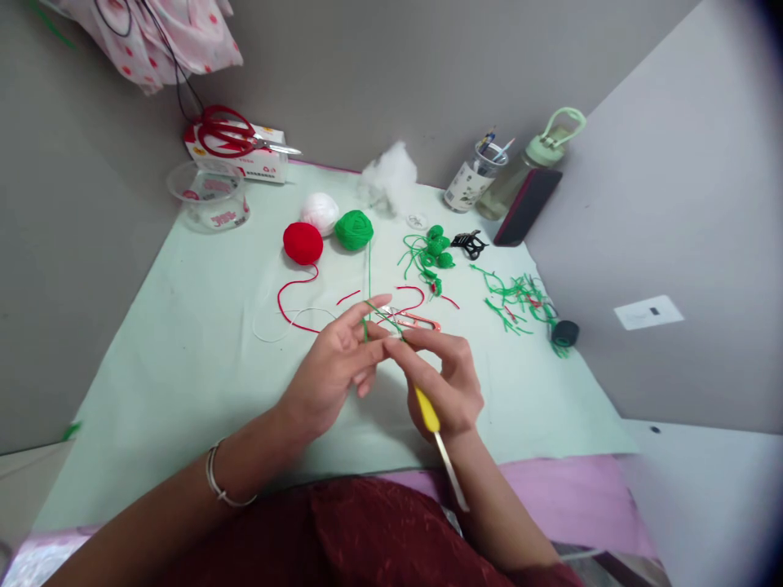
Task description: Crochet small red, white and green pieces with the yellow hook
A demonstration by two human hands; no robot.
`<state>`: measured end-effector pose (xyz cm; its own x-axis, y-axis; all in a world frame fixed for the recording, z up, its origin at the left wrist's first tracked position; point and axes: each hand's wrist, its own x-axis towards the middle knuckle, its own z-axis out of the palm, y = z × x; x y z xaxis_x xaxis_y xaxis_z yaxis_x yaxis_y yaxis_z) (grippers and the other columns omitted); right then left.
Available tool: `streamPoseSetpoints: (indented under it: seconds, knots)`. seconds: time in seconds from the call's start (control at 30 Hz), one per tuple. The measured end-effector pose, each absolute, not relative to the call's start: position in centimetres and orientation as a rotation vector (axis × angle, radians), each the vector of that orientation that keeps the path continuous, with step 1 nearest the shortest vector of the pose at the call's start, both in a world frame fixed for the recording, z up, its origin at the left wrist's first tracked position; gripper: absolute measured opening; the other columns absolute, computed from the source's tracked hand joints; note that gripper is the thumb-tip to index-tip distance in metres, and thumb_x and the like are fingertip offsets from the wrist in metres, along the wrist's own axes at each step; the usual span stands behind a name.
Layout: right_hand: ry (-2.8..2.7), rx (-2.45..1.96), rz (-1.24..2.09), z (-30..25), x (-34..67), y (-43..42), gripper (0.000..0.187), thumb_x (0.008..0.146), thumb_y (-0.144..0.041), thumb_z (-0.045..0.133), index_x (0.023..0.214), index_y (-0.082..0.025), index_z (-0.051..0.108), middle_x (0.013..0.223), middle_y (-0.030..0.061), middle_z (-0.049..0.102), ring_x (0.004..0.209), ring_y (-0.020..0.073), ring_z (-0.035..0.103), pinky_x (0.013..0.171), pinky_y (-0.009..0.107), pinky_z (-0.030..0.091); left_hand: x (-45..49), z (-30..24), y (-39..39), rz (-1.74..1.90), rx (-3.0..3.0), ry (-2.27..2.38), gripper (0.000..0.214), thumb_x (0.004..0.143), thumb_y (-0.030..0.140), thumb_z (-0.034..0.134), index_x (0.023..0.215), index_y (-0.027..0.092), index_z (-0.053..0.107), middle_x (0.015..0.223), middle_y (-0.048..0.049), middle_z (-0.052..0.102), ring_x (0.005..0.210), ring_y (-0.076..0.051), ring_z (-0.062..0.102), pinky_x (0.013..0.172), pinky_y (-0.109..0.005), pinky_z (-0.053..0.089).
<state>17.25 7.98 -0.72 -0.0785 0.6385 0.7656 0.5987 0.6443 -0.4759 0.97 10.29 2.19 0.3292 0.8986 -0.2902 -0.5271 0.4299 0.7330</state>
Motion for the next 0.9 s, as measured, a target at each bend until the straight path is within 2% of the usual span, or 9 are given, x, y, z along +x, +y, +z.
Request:
streamPoseSetpoints:
  seconds: [0.07,0.13,0.23,0.37,0.43,0.53,0.7,0.8,0.9]
  knots:
    - [-1.605,-1.013,0.263,-0.2,17.3,8.2,0.026,0.1,-0.019,0.065,0.117,-0.033,0.079,0.103,0.0057,0.078,0.086,0.0211,0.075,0.076,0.039,0.064,0.7,2.2,10.7,0.933,0.468,0.713,0.052,0.078,0.021,0.089,0.127,0.014,0.071,0.066,0.009,0.05,0.044,0.0,0.026,0.039,-0.014,0.027]
    - [-1.405,-1.001,0.545,0.4,17.4,8.5,0.021,0.104,-0.024,0.06,0.109,-0.03,0.079,0.095,0.0045,0.076,0.073,0.0178,0.071,0.066,0.037,0.062,0.4,2.4,10.9,0.934,0.44,0.697,0.045,0.081,0.018,0.087,0.124,0.013,0.074,0.061,0.0106,0.043,0.044,0.0,0.024,0.039,-0.013,0.025]
    - [-1.289,-0.955,0.764,0.9,17.4,9.0,0.018,0.103,-0.031,0.062,0.102,-0.027,0.079,0.094,0.0041,0.076,0.068,0.0161,0.066,0.062,0.034,0.058,0.5,2.5,10.9,0.964,0.51,0.678,0.042,0.082,0.019,0.086,0.122,0.017,0.075,0.068,0.0081,0.052,0.044,0.0,0.027,0.039,-0.014,0.028]
    - [-1.414,-1.014,0.643,0.5,16.8,8.9,0.019,0.103,-0.026,0.062,0.108,-0.031,0.08,0.096,0.0029,0.079,0.07,0.0159,0.067,0.067,0.036,0.058,1.3,2.4,10.3,1.024,0.595,0.739,0.046,0.078,0.019,0.089,0.122,0.021,0.075,0.088,0.0044,0.063,0.046,0.001,0.039,0.041,-0.015,0.037]
    - [-1.496,-1.057,0.465,0.2,16.6,8.6,0.022,0.101,-0.021,0.064,0.111,-0.034,0.08,0.098,0.0032,0.078,0.077,0.0179,0.071,0.069,0.036,0.06,1.5,2.2,10.2,1.039,0.586,0.745,0.051,0.076,0.018,0.09,0.125,0.021,0.074,0.086,0.005,0.063,0.046,0.0,0.041,0.042,-0.015,0.039]
    - [-1.572,-1.081,0.28,0.2,16.8,8.4,0.021,0.095,-0.021,0.072,0.109,-0.034,0.082,0.103,0.0056,0.078,0.092,0.0226,0.075,0.075,0.04,0.063,1.3,2.0,10.5,0.964,0.497,0.68,0.044,0.081,0.02,0.087,0.123,0.018,0.075,0.076,0.0052,0.059,0.045,0.001,0.034,0.041,-0.014,0.034]
    - [-1.241,-1.033,0.719,0.7,17.6,9.3,0.017,0.101,-0.031,0.065,0.096,-0.024,0.08,0.089,0.005,0.076,0.067,0.016,0.067,0.059,0.033,0.058,0.6,1.8,11.1,0.955,0.421,0.631,0.029,0.083,0.016,0.084,0.112,0.014,0.081,0.063,0.0079,0.044,0.046,-0.001,0.026,0.041,-0.012,0.029]
    - [-1.161,-0.989,0.938,0.6,17.1,9.6,0.018,0.098,-0.037,0.07,0.093,-0.023,0.079,0.086,0.0035,0.073,0.064,0.0141,0.064,0.058,0.031,0.056,1.0,1.7,11.0,1.012,0.533,0.67,0.023,0.082,0.019,0.086,0.104,0.016,0.081,0.067,0.0055,0.055,0.047,-0.001,0.033,0.042,-0.014,0.036]
    - [-1.248,-1.01,0.918,0.6,16.4,9.5,0.015,0.099,-0.035,0.07,0.096,-0.025,0.081,0.085,0.0016,0.071,0.068,0.0135,0.063,0.064,0.031,0.056,1.4,1.4,10.6,1.063,0.63,0.701,0.018,0.081,0.023,0.089,0.094,0.017,0.078,0.074,0.0037,0.064,0.047,-0.002,0.042,0.045,-0.016,0.044]
